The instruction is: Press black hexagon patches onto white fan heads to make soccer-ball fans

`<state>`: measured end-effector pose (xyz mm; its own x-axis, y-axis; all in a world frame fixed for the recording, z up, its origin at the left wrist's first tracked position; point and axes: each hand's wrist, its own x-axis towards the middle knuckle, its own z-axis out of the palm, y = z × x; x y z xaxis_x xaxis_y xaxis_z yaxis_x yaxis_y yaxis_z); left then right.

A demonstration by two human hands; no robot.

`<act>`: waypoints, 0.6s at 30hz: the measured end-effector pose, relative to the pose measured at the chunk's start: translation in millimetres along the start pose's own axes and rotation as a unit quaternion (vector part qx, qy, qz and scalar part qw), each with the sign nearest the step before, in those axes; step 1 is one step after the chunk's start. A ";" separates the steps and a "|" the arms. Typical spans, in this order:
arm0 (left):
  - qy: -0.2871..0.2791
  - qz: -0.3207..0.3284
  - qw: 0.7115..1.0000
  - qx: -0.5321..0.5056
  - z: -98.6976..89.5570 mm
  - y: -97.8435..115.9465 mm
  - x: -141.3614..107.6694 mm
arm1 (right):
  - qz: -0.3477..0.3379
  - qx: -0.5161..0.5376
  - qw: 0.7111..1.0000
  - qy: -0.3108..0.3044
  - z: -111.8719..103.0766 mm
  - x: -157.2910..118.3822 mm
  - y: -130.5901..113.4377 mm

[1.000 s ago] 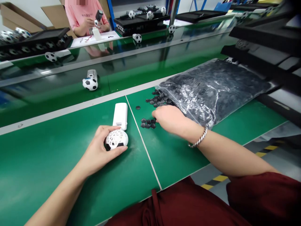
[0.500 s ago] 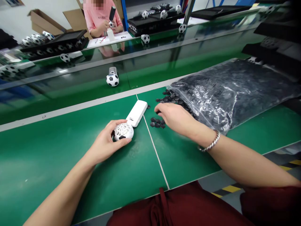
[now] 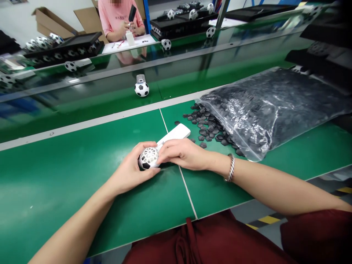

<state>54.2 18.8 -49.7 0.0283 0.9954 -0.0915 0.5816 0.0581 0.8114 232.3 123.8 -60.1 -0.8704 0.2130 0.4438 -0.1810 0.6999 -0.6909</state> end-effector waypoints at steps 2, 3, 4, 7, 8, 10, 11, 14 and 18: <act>0.023 0.000 1.000 0.009 4.4 1.8 0.1 | -0.014 -0.009 1.000 -0.002 2.0 0.7 0.7; 0.035 0.001 0.999 0.011 6.5 2.6 0.4 | -0.020 -0.016 1.000 -0.001 2.9 1.2 0.6; 0.045 0.002 0.999 0.011 8.2 3.4 0.8 | -0.024 -0.024 0.999 0.002 3.8 1.7 0.5; 0.065 0.013 0.998 0.005 11.8 5.2 1.7 | -0.019 -0.036 0.999 0.020 5.6 3.5 0.9; 0.068 0.017 0.998 0.002 12.4 5.4 1.9 | -0.011 -0.036 0.999 0.029 5.9 4.2 1.5; 0.072 0.023 0.997 -0.005 13.5 5.2 2.2 | 0.016 -0.036 0.998 0.044 6.1 5.6 3.8; 0.073 0.025 0.997 -0.007 14.0 4.9 2.4 | 0.030 -0.037 0.998 0.048 6.1 6.2 5.3; 0.085 0.037 0.996 -0.006 16.7 4.3 2.5 | 0.063 -0.058 0.995 0.049 6.4 7.1 9.5; 0.094 0.047 0.994 -0.022 15.5 3.7 2.4 | 0.056 -0.065 0.991 0.100 5.4 6.5 6.7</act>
<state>69.1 20.3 -55.9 -0.0750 0.9930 0.0917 0.5467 -0.0359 0.8365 223.0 126.3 -64.9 -0.7712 0.4164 0.4816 -0.0156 0.7438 -0.6682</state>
